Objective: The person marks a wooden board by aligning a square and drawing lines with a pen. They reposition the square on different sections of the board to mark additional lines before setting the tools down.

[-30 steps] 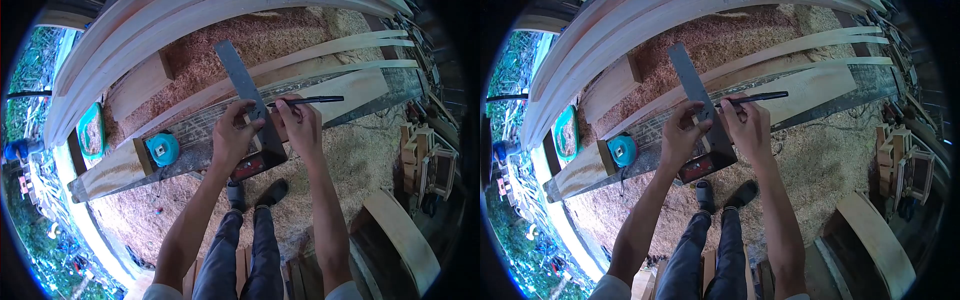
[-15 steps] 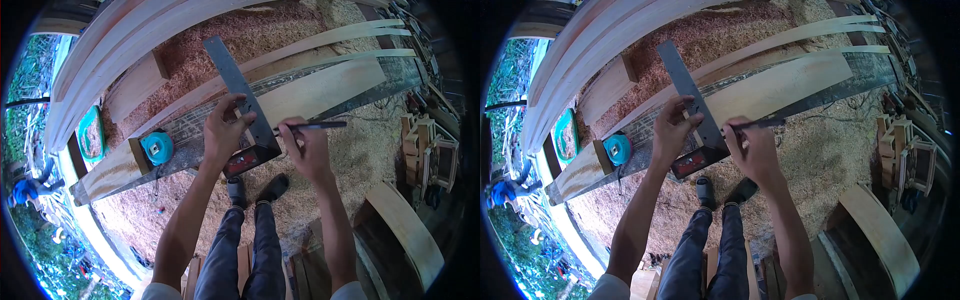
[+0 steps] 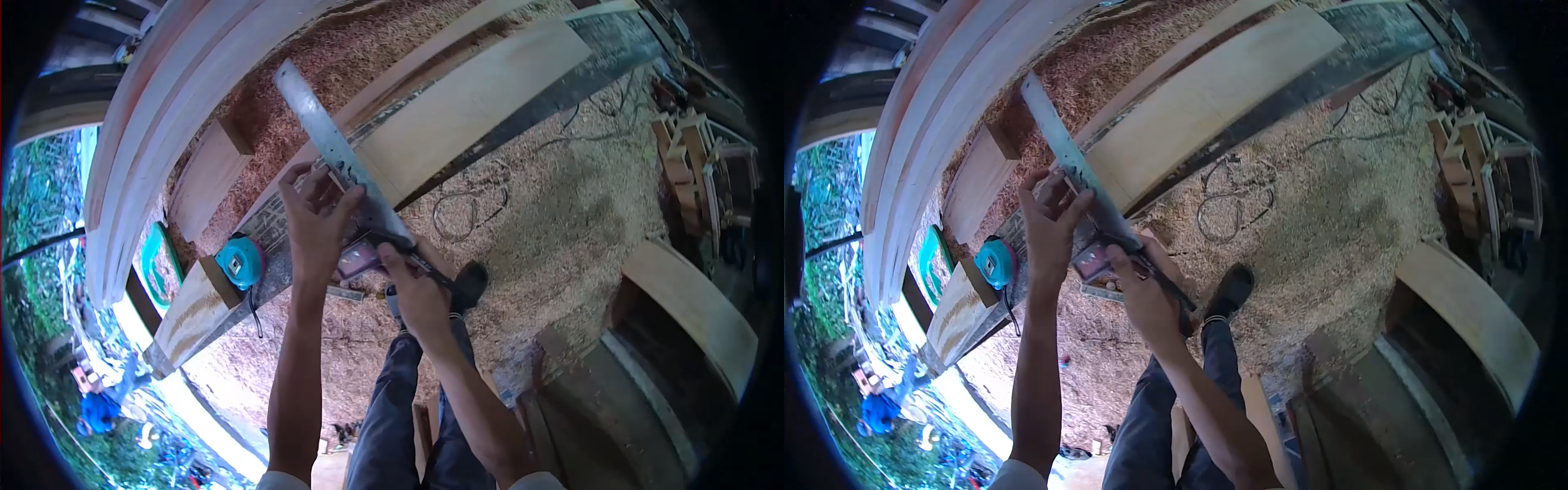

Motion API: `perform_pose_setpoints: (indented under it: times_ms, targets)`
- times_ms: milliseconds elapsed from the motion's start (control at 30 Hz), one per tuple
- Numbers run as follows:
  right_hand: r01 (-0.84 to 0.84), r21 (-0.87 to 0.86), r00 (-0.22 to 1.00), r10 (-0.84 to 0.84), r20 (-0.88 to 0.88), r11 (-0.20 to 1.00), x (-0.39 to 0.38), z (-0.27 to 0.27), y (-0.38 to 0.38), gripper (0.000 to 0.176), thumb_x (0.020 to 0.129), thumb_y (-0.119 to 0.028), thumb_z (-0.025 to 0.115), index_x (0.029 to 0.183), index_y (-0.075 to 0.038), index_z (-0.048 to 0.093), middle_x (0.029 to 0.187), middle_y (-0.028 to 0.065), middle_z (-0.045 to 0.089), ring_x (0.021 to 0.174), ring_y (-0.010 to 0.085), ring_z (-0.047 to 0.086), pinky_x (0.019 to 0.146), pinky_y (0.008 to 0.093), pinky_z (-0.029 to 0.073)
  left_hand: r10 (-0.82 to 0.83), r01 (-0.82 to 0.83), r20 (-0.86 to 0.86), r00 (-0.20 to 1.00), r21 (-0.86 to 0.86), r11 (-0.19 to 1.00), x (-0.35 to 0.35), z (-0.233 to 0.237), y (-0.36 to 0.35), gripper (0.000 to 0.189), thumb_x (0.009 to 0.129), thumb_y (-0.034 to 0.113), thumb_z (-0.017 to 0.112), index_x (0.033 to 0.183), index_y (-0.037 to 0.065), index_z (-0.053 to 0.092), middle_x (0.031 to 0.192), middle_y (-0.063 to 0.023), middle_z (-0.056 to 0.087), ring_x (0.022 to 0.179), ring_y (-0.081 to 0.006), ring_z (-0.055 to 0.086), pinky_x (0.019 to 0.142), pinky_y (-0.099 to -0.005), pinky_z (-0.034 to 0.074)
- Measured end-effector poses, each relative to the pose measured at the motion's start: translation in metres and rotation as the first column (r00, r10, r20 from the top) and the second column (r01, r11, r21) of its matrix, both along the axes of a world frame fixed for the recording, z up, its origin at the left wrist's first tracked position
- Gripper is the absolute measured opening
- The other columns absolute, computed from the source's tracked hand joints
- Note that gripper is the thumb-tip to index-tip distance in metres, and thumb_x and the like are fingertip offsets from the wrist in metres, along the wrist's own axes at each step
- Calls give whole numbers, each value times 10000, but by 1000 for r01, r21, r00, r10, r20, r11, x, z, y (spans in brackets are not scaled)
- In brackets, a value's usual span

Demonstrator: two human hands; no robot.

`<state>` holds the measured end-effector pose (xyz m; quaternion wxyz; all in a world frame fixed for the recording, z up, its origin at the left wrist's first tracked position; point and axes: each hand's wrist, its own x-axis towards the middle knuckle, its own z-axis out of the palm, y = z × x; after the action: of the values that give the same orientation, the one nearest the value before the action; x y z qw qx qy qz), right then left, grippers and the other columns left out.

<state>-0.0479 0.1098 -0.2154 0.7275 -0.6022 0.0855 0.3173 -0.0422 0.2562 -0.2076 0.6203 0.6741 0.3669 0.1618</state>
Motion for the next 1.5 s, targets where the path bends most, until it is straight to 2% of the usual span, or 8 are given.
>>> perform_pose_setpoints:
  times_ms: [100, 400, 533, 700, 967, 1200, 1300, 1500]
  targets:
    - [140, 150, 969, -104, -224, 979, -15, 4, 5, 273, 930, -199, 665, 1086, 22, 630, 908, 58, 695, 798, 94, 644, 708, 247, 519, -62, 63, -31, 998, 34, 997, -2, 6, -2, 709, 802, 80, 774, 1322, 14, 297, 1221, -198, 585, 1119, -252, 583, 923, -360, 510]
    - [230, -133, 972, -233, -5, 964, 34, 10, -22, 289, 940, -235, 646, 1113, -6, 620, 933, 71, 676, 831, 115, 635, 662, 251, 530, -153, 174, -119, 981, 193, 966, -5, 5, -3, 839, 776, 265, 814, 1396, -4, 318, 1326, -208, 517, 1182, -286, 549, 1003, -396, 449]
    - [348, -129, 936, -351, -7, 929, 82, 2, -44, 349, 934, -249, 650, 1203, -39, 579, 1042, 48, 640, 890, 150, 648, 685, 291, 587, -228, 421, -364, 903, 643, 640, -2, 4, -2, 935, 653, 375, 873, 1366, -4, 402, 1257, -213, 536, 1160, -353, 522, 1010, -458, 408]
    - [396, -13, 918, -397, -5, 918, 102, 10, -51, 330, 928, -219, 659, 1176, -20, 571, 1029, 67, 624, 907, 139, 636, 718, 292, 595, -256, 417, -357, 898, 510, 752, 15, 19, 14, 906, 553, 356, 911, 1260, 1, 469, 1168, -189, 545, 1109, -371, 520, 978, -446, 410]
    - [412, -10, 911, -412, -1, 911, 98, 15, -46, 373, 939, -216, 644, 1216, -6, 510, 1046, 91, 626, 934, 169, 631, 773, 347, 596, -232, 114, 50, 972, 757, 643, 26, 18, 27, 564, 648, 77, 854, 1102, 46, 522, 1126, -158, 593, 1048, -313, 593, 834, -402, 497]
    - [448, -23, 892, -449, -47, 894, 72, 27, -51, 275, 940, -227, 640, 1127, -35, 577, 930, 36, 664, 761, 100, 670, 621, 236, 601, -258, 218, -45, 965, 681, 699, 5, 16, 9, 548, 662, 86, 854, 1100, 60, 526, 1020, -134, 636, 931, -280, 637, 805, -376, 506]
    - [475, -5, 879, -475, -51, 880, 67, 33, -43, 262, 938, -216, 641, 1116, -32, 585, 931, 39, 664, 765, 92, 667, 585, 222, 597, -277, 277, -92, 956, 588, 760, -1, 21, 0, 571, 661, 56, 824, 1138, 46, 511, 1035, -146, 635, 989, -361, 597, 835, -447, 489]
    - [319, -20, 947, -319, -35, 948, 60, 46, -21, 250, 929, -208, 650, 1092, -25, 601, 918, 46, 666, 780, 108, 664, 612, 266, 604, -381, 335, -46, 923, 581, 742, -13, 19, 7, 633, 680, 54, 830, 1213, 55, 488, 1133, -139, 623, 1061, -277, 613, 927, -374, 476]
